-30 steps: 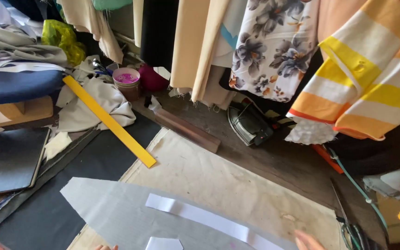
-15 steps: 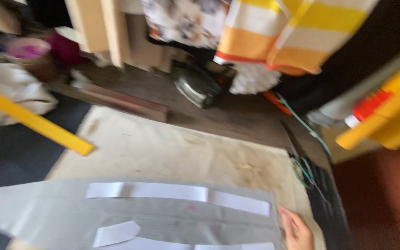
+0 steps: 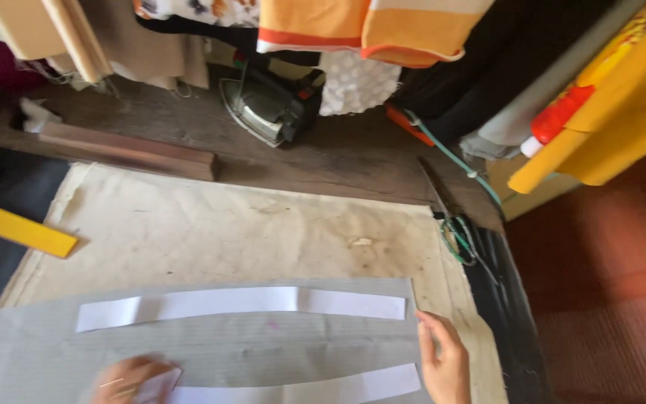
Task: The person aligns white paper strips on a gray fabric piece laid on a worktable, then uses a steam iron to press the strips flat. The person repeatedly adjusts the strips and irons them in sections.
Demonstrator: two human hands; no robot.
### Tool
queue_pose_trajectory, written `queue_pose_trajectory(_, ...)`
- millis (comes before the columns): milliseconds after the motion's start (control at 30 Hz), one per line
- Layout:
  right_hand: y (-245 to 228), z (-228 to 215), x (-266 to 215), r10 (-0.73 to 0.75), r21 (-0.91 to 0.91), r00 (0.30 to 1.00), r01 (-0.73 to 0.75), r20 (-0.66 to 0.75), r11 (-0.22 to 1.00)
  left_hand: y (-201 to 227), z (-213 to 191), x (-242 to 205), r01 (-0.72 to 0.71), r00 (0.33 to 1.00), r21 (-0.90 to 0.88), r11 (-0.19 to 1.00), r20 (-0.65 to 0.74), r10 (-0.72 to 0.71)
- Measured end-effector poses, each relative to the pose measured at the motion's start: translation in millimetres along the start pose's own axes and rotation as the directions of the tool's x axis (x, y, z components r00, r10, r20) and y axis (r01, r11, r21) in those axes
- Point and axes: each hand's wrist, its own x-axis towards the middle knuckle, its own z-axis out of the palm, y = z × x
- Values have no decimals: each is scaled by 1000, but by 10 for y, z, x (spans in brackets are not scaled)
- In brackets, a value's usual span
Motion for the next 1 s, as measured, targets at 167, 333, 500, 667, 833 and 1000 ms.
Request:
queue_pose_trajectory(167, -477, 490, -19, -226, 98, 972, 219, 68, 971, 1427, -562, -771, -775, 507, 94, 624, -498, 704)
queue_pose_trajectory(333, -1196, 814, -23, -331, 80, 878, 324, 345, 943, 1804, -566, -845, -649, 643, 336, 683, -237, 728)
queue_pose_trajectory(500, -1301, 1066, -126, -352, 13, 811, 392, 467, 920, 1872, -552, -704, -649, 649, 330, 686, -230, 725)
queue_pose_trajectory(667, -1422, 1107, -150, -385, 4, 790, 436, 476, 900, 1949, -542, -665, -673, 619, 306, 673, -264, 739)
queue_pose_trajectory(833, -1506, 1072, -138, -374, 4, 804, 420, 463, 907, 1991, -468, -627, -673, 624, 302, 675, -258, 738)
queue_pose_trajectory(1000, -1466, 1067, -142, -375, 2, 799, 424, 471, 906, 2010, -414, -613, -675, 613, 339, 655, -236, 754)
